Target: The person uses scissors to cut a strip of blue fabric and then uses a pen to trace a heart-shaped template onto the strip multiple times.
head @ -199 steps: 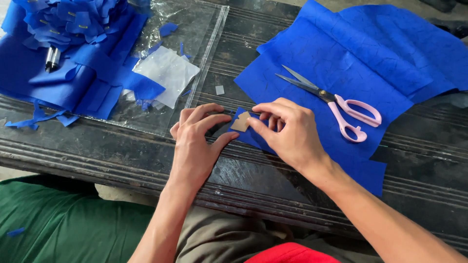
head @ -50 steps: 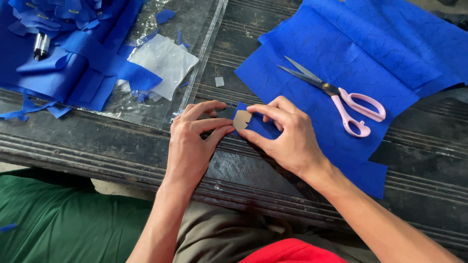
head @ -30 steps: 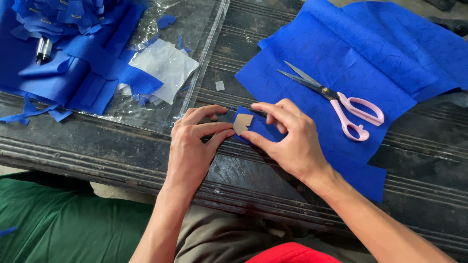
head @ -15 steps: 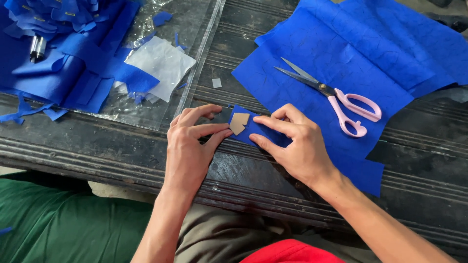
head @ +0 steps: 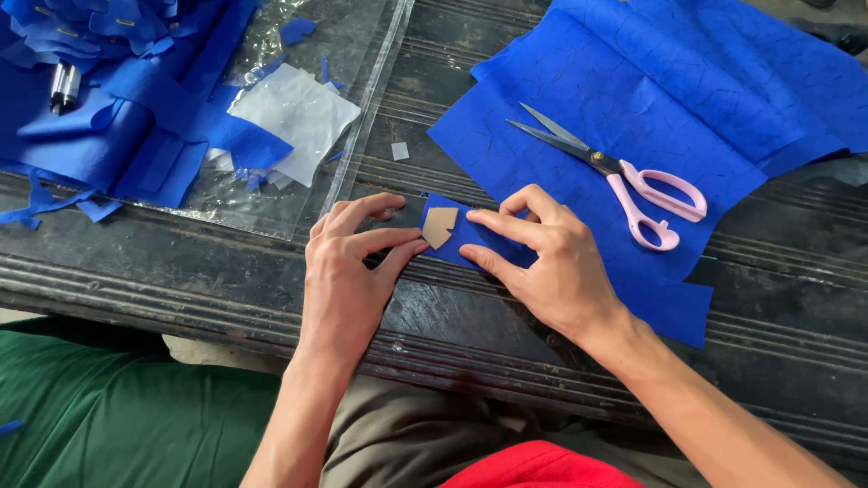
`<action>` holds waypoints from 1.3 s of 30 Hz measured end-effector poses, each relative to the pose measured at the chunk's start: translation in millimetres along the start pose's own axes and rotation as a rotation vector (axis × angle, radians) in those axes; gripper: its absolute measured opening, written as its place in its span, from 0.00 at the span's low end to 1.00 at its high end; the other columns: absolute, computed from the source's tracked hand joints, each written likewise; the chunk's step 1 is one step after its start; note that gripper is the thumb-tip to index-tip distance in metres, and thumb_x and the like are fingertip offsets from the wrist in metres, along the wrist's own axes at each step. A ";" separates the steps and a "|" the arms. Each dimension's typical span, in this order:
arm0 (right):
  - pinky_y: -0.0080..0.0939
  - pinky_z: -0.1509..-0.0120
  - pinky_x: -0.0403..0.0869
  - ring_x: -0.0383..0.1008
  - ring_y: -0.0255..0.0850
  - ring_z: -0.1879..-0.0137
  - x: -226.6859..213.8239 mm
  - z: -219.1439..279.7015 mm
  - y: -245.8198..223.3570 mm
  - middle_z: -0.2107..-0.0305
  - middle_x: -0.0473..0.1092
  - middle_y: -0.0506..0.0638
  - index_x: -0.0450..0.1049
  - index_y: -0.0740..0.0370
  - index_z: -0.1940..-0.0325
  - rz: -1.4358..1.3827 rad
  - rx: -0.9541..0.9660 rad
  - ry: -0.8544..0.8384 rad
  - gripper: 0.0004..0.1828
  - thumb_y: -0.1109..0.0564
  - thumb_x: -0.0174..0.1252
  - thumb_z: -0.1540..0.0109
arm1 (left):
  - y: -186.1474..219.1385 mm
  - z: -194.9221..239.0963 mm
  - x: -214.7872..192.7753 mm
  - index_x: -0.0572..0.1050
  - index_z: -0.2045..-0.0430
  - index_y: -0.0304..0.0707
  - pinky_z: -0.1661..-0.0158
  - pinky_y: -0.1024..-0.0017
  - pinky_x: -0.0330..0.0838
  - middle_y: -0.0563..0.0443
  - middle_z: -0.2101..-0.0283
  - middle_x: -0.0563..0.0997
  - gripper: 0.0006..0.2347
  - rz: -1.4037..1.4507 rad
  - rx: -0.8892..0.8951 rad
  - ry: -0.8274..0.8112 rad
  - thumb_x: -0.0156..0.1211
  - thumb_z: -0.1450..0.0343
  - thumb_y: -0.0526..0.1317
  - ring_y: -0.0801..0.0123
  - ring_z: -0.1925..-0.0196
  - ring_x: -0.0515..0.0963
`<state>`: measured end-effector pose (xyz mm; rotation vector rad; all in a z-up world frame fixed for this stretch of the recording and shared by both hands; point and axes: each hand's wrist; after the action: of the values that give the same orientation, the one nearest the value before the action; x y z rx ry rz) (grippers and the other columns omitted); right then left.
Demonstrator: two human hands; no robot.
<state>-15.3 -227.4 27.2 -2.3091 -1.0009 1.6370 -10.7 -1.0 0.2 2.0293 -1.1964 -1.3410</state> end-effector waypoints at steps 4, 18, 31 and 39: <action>0.41 0.57 0.75 0.70 0.38 0.69 1.5 -4.8 -4.4 0.65 0.70 0.43 0.82 0.44 0.49 0.014 0.007 0.007 0.14 0.47 0.69 0.38 | 2.0 -1.0 -1.7 0.86 0.69 0.48 0.42 0.66 0.67 0.57 0.54 0.83 0.04 0.003 0.003 -0.001 0.74 0.34 0.41 0.67 0.52 0.80; 0.41 0.58 0.73 0.71 0.40 0.70 14.5 -11.2 -10.4 0.63 0.73 0.42 0.83 0.46 0.52 -0.034 -0.003 0.000 0.13 0.47 0.70 0.40 | 1.5 -0.5 -1.8 0.86 0.70 0.50 0.42 0.65 0.67 0.58 0.54 0.83 0.03 0.004 0.000 -0.001 0.73 0.33 0.40 0.67 0.52 0.80; 0.39 0.66 0.73 0.66 0.37 0.73 11.4 -17.7 -15.0 0.64 0.74 0.40 0.84 0.44 0.56 -0.099 0.103 -0.028 0.13 0.49 0.72 0.44 | 0.2 -17.6 6.6 0.85 0.69 0.56 0.41 0.68 0.64 0.61 0.59 0.82 0.03 0.045 -0.008 -0.087 0.71 0.33 0.41 0.70 0.55 0.79; 0.38 0.65 0.73 0.68 0.38 0.71 8.3 -22.6 -15.8 0.65 0.74 0.40 0.83 0.44 0.55 -0.077 0.084 -0.068 0.13 0.48 0.72 0.44 | -0.5 -16.3 6.5 0.83 0.69 0.51 0.42 0.68 0.62 0.59 0.58 0.79 0.01 -0.013 0.083 -0.092 0.69 0.30 0.40 0.69 0.53 0.77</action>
<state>-0.7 -204.5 37.1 -2.1477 -1.0009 1.7043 5.1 -7.9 3.6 2.0553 -1.3010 -1.4264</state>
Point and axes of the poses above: each hand's wrist, its own z-axis away from the middle knuckle, its own x-axis out of the palm, y = z × x
